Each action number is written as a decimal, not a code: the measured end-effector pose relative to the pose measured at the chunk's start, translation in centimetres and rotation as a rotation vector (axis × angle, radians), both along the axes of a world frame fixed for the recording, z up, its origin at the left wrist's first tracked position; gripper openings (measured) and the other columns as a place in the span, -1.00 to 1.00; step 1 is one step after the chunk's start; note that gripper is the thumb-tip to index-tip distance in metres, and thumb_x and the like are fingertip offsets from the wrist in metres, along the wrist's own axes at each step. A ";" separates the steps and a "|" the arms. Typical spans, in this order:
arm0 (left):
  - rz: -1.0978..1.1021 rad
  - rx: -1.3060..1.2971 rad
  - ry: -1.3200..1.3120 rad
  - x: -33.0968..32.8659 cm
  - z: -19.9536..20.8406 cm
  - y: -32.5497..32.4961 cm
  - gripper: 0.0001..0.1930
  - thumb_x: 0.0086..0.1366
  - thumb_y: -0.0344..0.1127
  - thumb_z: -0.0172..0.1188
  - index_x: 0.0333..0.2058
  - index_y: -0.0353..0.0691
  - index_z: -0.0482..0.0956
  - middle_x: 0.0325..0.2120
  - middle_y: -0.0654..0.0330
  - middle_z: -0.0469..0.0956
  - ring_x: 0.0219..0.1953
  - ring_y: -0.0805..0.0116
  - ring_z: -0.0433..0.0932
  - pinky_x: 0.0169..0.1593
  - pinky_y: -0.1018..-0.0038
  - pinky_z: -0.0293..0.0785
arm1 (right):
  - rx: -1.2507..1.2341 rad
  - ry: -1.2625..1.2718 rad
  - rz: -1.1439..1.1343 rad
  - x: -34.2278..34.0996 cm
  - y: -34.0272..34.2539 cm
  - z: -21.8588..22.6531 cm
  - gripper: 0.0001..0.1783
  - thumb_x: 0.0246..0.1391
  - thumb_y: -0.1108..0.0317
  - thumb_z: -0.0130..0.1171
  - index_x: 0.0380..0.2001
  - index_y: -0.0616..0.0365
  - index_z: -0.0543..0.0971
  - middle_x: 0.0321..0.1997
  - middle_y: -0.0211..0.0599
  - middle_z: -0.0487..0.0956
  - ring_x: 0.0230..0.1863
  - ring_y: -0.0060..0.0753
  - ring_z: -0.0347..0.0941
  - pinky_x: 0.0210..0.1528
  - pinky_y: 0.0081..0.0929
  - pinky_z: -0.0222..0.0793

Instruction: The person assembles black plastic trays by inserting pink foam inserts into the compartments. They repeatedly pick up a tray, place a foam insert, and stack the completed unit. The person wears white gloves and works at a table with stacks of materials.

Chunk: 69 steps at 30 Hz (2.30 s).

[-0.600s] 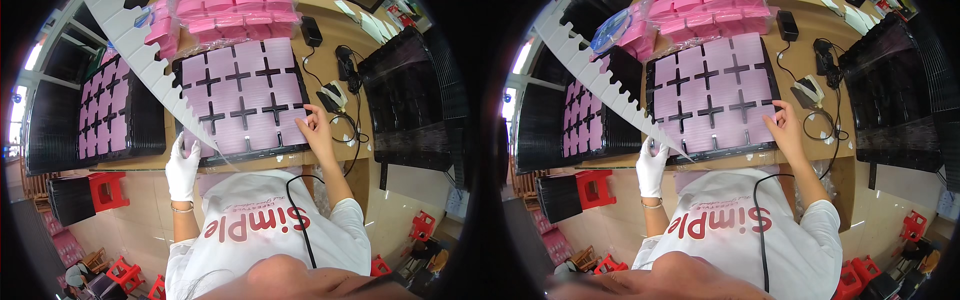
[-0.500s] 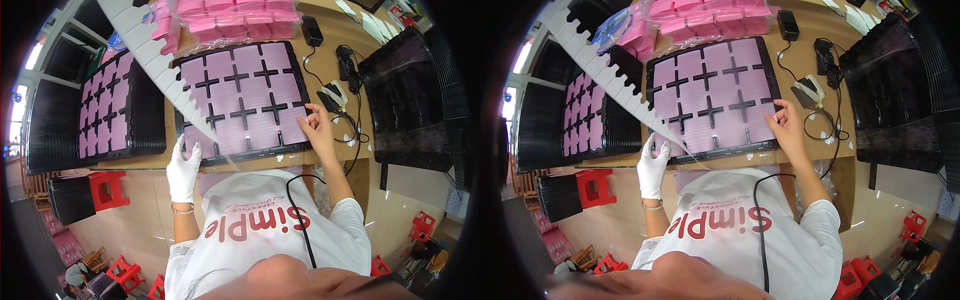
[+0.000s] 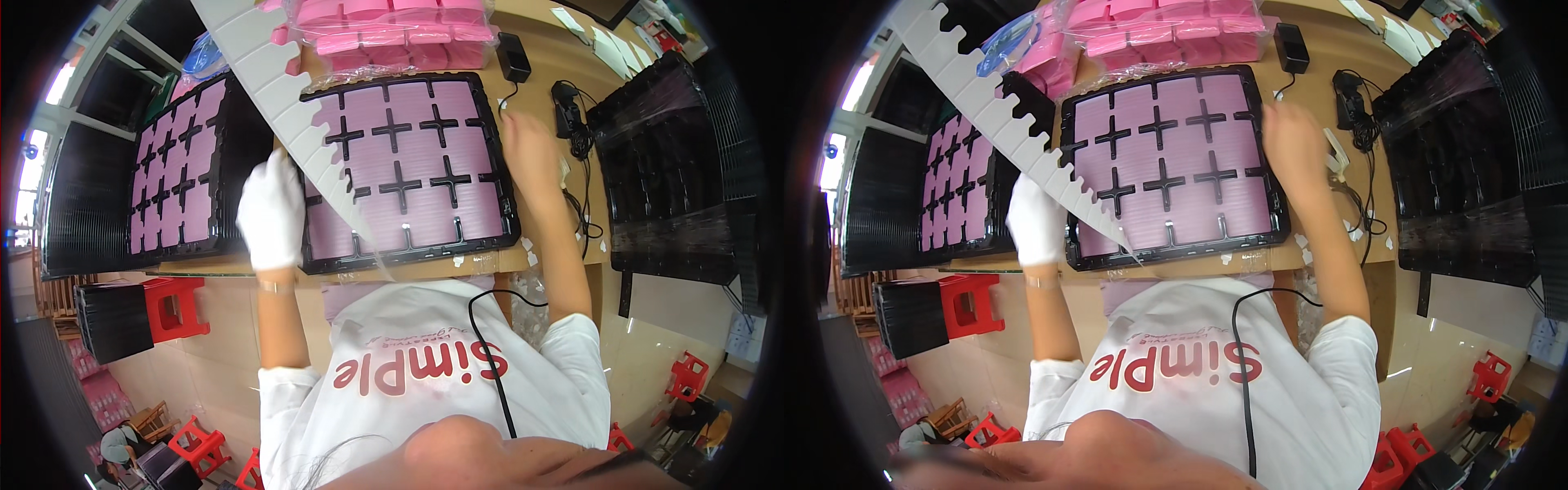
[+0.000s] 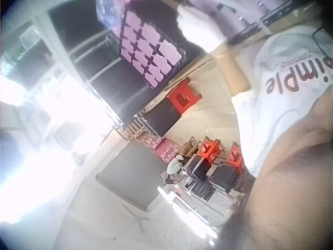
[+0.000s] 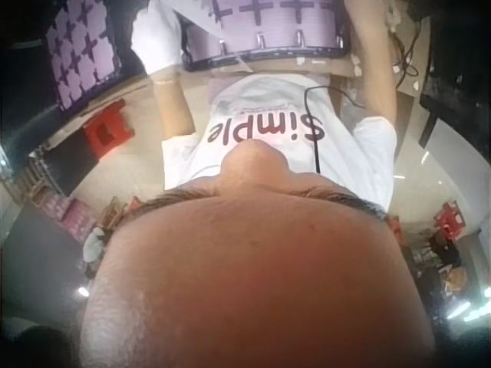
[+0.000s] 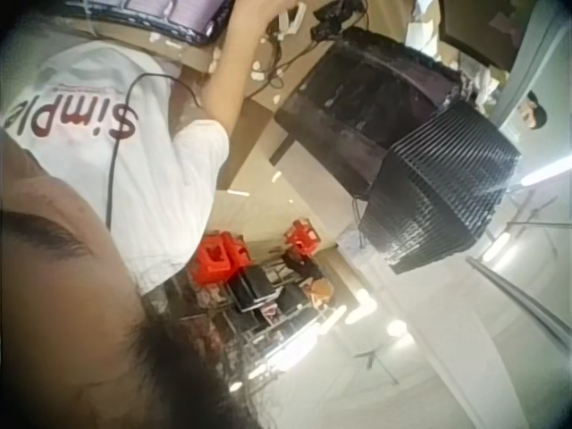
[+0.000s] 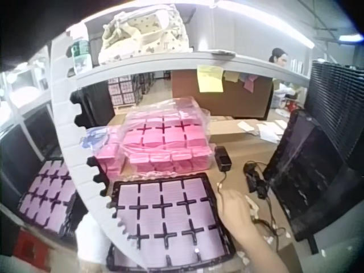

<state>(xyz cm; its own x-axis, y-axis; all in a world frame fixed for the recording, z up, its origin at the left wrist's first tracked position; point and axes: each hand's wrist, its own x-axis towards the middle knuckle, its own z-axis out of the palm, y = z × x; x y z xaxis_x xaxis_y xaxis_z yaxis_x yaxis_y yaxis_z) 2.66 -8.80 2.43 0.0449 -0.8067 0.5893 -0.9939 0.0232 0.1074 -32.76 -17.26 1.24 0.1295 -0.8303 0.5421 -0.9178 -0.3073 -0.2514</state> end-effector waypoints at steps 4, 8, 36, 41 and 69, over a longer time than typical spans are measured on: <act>-0.151 0.225 0.028 0.7 -3.8 -6.6 -0.56 0.38 -0.03 -0.01 0.09 -0.17 0.46 0.14 0.01 0.41 0.18 0.05 0.39 0.23 0.05 0.23 | 0.032 0.152 0.355 4.1 -7.2 -6.6 -0.55 0.29 0.15 -0.09 0.09 0.20 0.45 0.12 -0.07 0.49 0.20 -0.14 0.36 0.31 -0.04 0.08; -0.136 0.275 -0.360 2.0 -6.3 -9.3 -0.54 0.35 -0.01 0.00 0.11 -0.14 0.44 0.16 0.01 0.39 0.24 0.10 0.32 0.26 -0.07 0.13 | 0.074 0.344 0.206 3.3 -8.4 -7.4 -0.42 0.31 0.02 -0.20 0.21 0.19 0.37 0.26 -0.18 0.41 0.36 -0.28 0.21 0.45 0.07 -0.34; 0.197 0.406 1.265 -0.3 0.2 9.4 -0.47 0.22 -0.17 0.33 0.03 -0.43 0.43 -0.17 0.19 0.54 -0.16 0.50 0.46 -0.04 0.57 0.40 | 0.345 -0.167 0.216 -1.9 12.3 -5.9 -0.29 0.35 -0.06 -0.41 0.39 0.17 0.03 0.50 -0.02 -0.07 0.52 0.10 -0.37 0.45 0.01 -0.45; 0.049 0.164 1.221 0.8 3.8 8.4 -0.56 0.21 -0.26 0.31 0.00 -0.38 0.48 -0.28 0.34 0.48 -0.26 0.64 0.36 -0.12 0.66 0.31 | 0.058 -0.365 0.251 -1.7 11.6 -3.7 -0.23 0.36 -0.15 -0.50 0.36 0.26 0.09 0.47 -0.01 0.02 0.51 0.10 -0.29 0.45 -0.01 -0.40; -0.161 0.216 -0.144 12.6 6.1 5.6 -0.63 0.35 -0.15 0.05 0.09 -0.08 0.51 0.05 0.05 0.50 0.09 0.15 0.48 0.19 0.28 0.33 | 0.125 -0.269 0.407 5.1 10.6 -1.0 -0.34 0.36 0.01 -0.33 0.28 0.34 0.21 0.36 0.02 0.24 0.44 0.10 -0.01 0.41 -0.09 -0.14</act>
<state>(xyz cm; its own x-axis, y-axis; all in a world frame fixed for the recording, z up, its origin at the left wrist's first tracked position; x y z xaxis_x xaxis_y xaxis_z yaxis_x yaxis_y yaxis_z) 15.28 -3.17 8.49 -0.1654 -0.9041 0.3940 -0.9847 0.1738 -0.0146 -27.61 -6.62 0.19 0.3258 -0.8020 0.5007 -0.6275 -0.5795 -0.5199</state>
